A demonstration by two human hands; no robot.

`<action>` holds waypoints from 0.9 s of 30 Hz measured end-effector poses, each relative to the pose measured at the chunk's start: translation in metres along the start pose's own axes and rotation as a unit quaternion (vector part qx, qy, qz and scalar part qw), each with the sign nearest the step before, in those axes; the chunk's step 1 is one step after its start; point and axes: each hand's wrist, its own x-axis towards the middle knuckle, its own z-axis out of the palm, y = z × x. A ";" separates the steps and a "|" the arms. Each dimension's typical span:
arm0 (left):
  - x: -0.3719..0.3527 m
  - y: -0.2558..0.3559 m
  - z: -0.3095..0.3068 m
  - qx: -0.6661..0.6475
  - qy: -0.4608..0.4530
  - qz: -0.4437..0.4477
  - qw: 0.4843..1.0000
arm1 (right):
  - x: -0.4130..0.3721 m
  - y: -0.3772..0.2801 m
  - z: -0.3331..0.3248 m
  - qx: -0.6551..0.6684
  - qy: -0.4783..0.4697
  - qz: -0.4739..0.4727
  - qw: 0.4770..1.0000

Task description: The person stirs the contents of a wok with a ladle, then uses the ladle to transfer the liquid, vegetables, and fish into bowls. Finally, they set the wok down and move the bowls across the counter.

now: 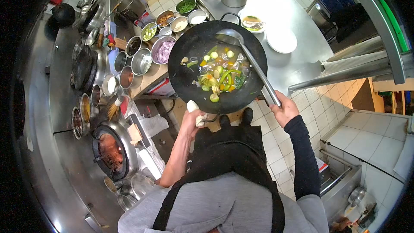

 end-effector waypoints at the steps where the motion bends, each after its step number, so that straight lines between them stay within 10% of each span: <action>1: 0.001 -0.001 -0.002 0.003 -0.002 -0.002 1.000 | -0.002 -0.007 -0.006 -0.004 -0.034 0.092 0.995; 4: 0.004 -0.002 -0.005 0.009 -0.004 -0.003 1.000 | 0.002 -0.026 -0.011 0.024 -0.075 0.169 0.982; 11: 0.004 0.005 -0.006 0.019 -0.010 -0.010 1.000 | 0.051 0.029 0.007 -0.024 -0.054 -0.079 0.995; 18: 0.009 0.009 -0.012 0.011 -0.018 -0.010 1.000 | 0.057 -0.010 -0.023 0.017 -0.170 0.139 0.975; 27: 0.005 0.016 -0.009 0.006 -0.020 -0.016 1.000 | 0.034 -0.010 -0.018 0.078 -0.217 0.183 0.956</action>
